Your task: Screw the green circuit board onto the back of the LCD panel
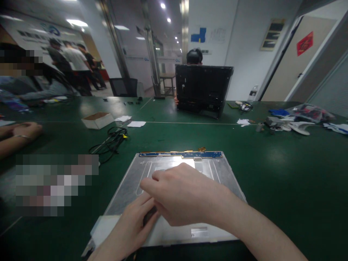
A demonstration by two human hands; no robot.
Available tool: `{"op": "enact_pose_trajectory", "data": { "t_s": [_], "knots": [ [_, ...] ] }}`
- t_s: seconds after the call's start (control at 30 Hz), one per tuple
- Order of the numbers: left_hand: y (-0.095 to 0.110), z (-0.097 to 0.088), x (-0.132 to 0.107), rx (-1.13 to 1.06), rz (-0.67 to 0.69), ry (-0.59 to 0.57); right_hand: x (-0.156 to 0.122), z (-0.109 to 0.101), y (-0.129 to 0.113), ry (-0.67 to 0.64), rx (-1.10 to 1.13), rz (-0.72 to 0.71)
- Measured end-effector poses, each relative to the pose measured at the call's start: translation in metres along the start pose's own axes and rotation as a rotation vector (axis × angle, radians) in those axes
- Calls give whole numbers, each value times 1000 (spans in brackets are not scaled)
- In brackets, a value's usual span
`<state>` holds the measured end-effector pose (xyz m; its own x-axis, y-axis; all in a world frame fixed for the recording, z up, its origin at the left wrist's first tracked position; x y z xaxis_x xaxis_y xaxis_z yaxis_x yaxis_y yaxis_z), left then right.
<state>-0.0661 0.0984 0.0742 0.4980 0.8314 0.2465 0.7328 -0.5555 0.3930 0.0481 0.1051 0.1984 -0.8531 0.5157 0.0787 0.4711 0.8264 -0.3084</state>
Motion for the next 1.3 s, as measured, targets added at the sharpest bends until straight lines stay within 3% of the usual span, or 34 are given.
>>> {"op": "enact_pose_trajectory", "data": {
  "t_s": [0.37, 0.63, 1.1, 1.3],
  "knots": [
    [-1, 1, -1, 4, 0, 11, 1, 0, 3, 22, 15, 27],
    [0, -1, 1, -3, 4, 7, 1, 0, -2, -45, 10, -10],
    [-2, 2, -1, 3, 3, 12, 1, 1, 2, 30, 15, 15],
    [0, 0, -1, 1, -3, 0, -1, -1, -1, -4, 14, -10]
  ]
}}
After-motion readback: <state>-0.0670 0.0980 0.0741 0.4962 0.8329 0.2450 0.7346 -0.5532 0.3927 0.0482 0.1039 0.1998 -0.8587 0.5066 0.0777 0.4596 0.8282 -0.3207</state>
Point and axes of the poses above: each hand's wrist, its own x-axis towards the middle knuckle, its own z-axis out of the palm, y = z × x, the point moved 6 cm from there along x, towards the middle knuckle, and after that the axes turned 12 degrees about x, right-handed, at the moved point
